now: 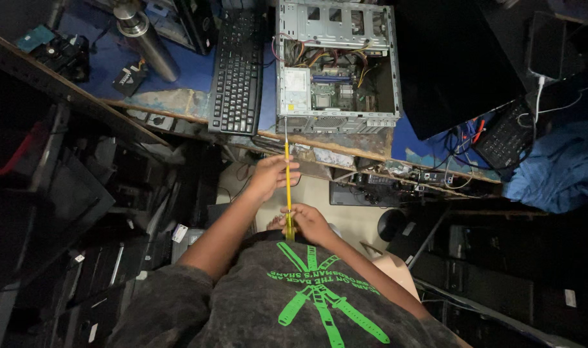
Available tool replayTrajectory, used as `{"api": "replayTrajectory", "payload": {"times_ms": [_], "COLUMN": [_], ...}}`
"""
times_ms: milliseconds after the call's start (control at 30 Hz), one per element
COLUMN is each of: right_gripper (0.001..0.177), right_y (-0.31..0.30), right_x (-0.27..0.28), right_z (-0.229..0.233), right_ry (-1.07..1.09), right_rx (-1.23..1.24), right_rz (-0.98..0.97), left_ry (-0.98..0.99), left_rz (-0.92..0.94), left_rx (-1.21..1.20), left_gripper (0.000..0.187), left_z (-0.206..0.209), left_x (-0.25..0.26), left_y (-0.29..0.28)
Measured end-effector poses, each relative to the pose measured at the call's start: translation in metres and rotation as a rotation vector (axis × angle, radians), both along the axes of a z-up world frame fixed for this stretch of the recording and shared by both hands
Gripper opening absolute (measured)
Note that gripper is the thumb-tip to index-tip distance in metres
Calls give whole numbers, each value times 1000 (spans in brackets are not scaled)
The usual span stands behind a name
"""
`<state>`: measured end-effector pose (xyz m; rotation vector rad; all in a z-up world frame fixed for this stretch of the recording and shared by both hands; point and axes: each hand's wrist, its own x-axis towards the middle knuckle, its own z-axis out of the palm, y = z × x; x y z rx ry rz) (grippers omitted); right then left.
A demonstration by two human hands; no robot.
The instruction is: The person uses a yellow screwdriver to tighten screws on the front panel of an open desktop computer case. The person repeatedly inserts the screwdriver into screw holes and turns it clockwise to secure the screws.
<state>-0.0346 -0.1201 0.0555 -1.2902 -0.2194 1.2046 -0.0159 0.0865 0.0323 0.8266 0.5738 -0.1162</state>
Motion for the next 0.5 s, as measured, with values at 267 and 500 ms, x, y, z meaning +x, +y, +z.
{"api": "replayTrajectory", "payload": {"times_ms": [267, 500], "right_gripper": [27, 36], "right_y": [-5, -2], "right_x": [2, 5], "right_z": [2, 7], "right_ry": [-507, -23], "right_rx": [-255, 47], "right_rz": [105, 52], "left_ry": [45, 16], "left_rz": [129, -46], "left_rx": [221, -61], "left_gripper": [31, 33], "left_z": [-2, 5], "left_x": [5, 4], "left_y": [-8, 10]}}
